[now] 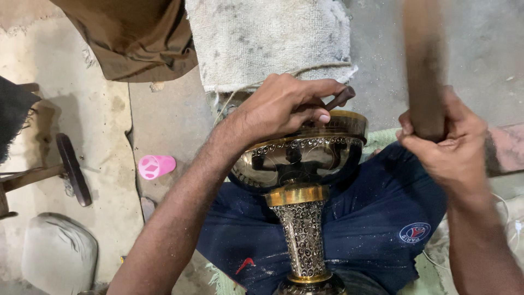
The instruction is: The person sits cross-legged on the floor with an ornate brass hookah base resting on their lap. They hold a small punch against the vessel's rim and repeatedly strike it with a wooden mallet, repositioning the punch along the rim to work the metal surface.
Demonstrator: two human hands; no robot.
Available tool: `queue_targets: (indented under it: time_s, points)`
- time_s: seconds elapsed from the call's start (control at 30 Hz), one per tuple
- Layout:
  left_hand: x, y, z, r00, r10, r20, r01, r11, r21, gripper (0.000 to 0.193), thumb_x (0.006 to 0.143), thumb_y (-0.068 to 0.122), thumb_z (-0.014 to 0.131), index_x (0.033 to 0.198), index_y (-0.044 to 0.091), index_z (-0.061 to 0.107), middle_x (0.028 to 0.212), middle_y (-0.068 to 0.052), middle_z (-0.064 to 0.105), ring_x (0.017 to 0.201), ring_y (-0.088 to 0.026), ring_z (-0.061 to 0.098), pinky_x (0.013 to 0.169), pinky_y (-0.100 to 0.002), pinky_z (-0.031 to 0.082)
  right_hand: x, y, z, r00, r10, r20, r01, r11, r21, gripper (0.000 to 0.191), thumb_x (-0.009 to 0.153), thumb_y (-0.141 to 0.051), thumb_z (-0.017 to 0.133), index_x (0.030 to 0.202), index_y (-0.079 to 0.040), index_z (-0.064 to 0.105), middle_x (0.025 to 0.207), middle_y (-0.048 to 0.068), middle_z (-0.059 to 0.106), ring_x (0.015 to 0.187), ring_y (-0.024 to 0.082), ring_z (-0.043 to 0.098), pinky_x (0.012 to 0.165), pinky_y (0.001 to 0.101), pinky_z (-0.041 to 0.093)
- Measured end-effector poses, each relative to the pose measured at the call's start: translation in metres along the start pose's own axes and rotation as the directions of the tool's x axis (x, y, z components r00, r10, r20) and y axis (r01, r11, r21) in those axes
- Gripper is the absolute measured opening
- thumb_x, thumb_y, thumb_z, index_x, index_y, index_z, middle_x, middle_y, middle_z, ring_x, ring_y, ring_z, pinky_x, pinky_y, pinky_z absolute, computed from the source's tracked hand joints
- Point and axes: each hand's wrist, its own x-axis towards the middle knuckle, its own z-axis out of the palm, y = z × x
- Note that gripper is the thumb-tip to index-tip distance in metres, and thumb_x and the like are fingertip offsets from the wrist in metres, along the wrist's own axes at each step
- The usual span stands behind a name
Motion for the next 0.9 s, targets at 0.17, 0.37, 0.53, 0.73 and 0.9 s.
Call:
queue_targets:
  time_s: [0.17, 0.37, 0.53, 0.73, 0.9]
  points:
    - [-0.002, -0.001, -0.001, 1.0, 0.011, 0.002, -0.011, 1.0, -0.016, 0.039, 0.096, 0.033, 0.071, 0.131, 0.019, 0.064, 0.092, -0.002, 0.08, 0.078, -0.017, 0.079, 0.068, -0.036, 0.066, -0.002, 0.005, -0.007, 0.999, -0.018, 0.027, 0.023, 0.981, -0.192, 0.058, 0.085, 0.008, 0.069, 0.143, 0.002, 0.06, 0.099, 0.005, 0.067, 0.089, 0.009, 0.065, 0.08, 0.0224, 0.055]
    - [0.0, -0.003, -0.002, 0.998, 0.015, -0.067, -0.024, 0.991, -0.129, 0.047, 0.094, 0.03, 0.076, 0.136, 0.018, 0.059, 0.099, -0.003, 0.081, 0.09, -0.017, 0.082, 0.078, -0.036, 0.067, 0.001, -0.003, -0.007, 0.991, 0.086, -0.101, -0.108, 0.965, -0.241, 0.066, 0.081, 0.01, 0.069, 0.145, 0.003, 0.056, 0.091, 0.004, 0.066, 0.079, 0.009, 0.063, 0.072, 0.0225, 0.052]
    - [0.005, -0.003, -0.002, 0.999, -0.037, -0.023, 0.035, 0.998, -0.055, 0.049, 0.091, 0.029, 0.078, 0.136, 0.019, 0.061, 0.097, -0.005, 0.082, 0.085, -0.017, 0.081, 0.073, -0.036, 0.066, -0.002, -0.006, 0.003, 0.987, 0.059, -0.15, -0.077, 0.99, -0.117, 0.05, 0.086, 0.008, 0.07, 0.135, 0.01, 0.056, 0.103, 0.003, 0.066, 0.089, 0.009, 0.065, 0.077, 0.0237, 0.056]
    - [0.004, 0.0, 0.003, 0.999, 0.004, -0.05, -0.01, 0.993, -0.119, 0.048, 0.093, 0.029, 0.075, 0.136, 0.016, 0.06, 0.103, -0.007, 0.081, 0.09, -0.02, 0.081, 0.078, -0.038, 0.067, -0.001, -0.006, -0.006, 0.99, 0.132, 0.044, -0.099, 0.893, -0.44, 0.081, 0.081, 0.014, 0.071, 0.159, 0.002, 0.053, 0.099, 0.007, 0.067, 0.093, 0.015, 0.065, 0.085, 0.0278, 0.053]
    - [0.01, 0.003, 0.013, 0.996, -0.09, 0.025, 0.09, 0.996, -0.013, 0.043, 0.093, 0.032, 0.07, 0.133, 0.019, 0.063, 0.099, -0.005, 0.081, 0.078, -0.018, 0.081, 0.065, -0.036, 0.069, -0.002, 0.003, -0.006, 0.995, 0.094, 0.027, -0.074, 0.902, -0.424, 0.086, 0.079, 0.01, 0.073, 0.16, 0.003, 0.046, 0.107, 0.009, 0.07, 0.1, 0.017, 0.068, 0.088, 0.0284, 0.055]
